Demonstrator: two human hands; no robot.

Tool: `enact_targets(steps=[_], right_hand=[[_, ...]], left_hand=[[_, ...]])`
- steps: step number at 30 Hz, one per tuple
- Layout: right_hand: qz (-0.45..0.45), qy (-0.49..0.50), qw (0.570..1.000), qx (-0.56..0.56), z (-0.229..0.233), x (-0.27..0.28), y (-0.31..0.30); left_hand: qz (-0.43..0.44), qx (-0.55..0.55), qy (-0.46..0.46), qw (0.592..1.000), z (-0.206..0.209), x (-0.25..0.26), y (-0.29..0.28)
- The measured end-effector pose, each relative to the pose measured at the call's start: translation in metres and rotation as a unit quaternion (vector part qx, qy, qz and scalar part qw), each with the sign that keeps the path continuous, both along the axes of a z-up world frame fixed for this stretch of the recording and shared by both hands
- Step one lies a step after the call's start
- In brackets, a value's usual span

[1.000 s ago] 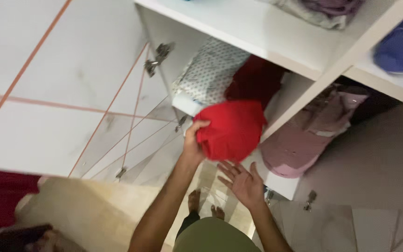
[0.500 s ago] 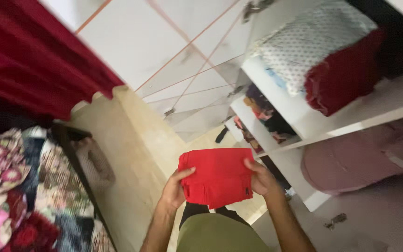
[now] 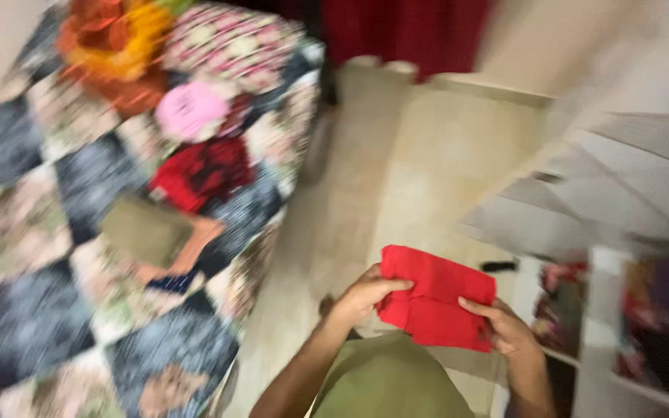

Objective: The person removes folded clothes from a white wardrobe shelf and places them on a nearby bed. They handle several garments one at a time, including a red patterned cloth, a pink shirt, and other folded items, then wipe the now-empty shelf with a cloth.

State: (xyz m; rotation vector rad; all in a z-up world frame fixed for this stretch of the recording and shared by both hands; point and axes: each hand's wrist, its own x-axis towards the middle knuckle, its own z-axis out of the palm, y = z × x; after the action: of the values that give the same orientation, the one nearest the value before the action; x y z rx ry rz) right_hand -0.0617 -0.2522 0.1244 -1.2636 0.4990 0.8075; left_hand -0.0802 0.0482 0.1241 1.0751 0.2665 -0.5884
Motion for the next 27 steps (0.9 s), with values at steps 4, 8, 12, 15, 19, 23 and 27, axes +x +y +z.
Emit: enact_targets(steps=[4,8,12,15,19,23,27], right_hand=[[0.069,-0.052,0.995,-0.054,-0.007,0.021,0.080],[0.132,-0.052,0.989,-0.039,-0.009,0.028,0.173],[0.212,-0.063,0.974,-0.046,-0.006,0.029,0.247],[0.261,-0.105,0.957,-0.071,-0.013,0.037,0.296],[0.280,-0.155,0.938,-0.133,-0.036,0.057,0.340],[0.286,-0.257,0.910,-0.157,-0.063,0.086,0.369],[0.280,-0.283,0.904,-0.155,-0.090,0.115,0.405]], left_hand=[[0.086,-0.012,-0.027,0.996,-0.023,-0.021,0.065],[0.185,0.019,0.116,0.976,-0.055,-0.055,0.132],[0.290,-0.038,0.007,0.956,-0.081,-0.101,0.180],[0.368,-0.043,0.091,0.924,-0.099,-0.136,0.213],[0.455,-0.068,0.155,0.874,-0.123,-0.194,0.240],[0.515,-0.075,0.161,0.838,-0.132,-0.243,0.251],[0.542,-0.054,0.192,0.817,-0.134,-0.263,0.260]])
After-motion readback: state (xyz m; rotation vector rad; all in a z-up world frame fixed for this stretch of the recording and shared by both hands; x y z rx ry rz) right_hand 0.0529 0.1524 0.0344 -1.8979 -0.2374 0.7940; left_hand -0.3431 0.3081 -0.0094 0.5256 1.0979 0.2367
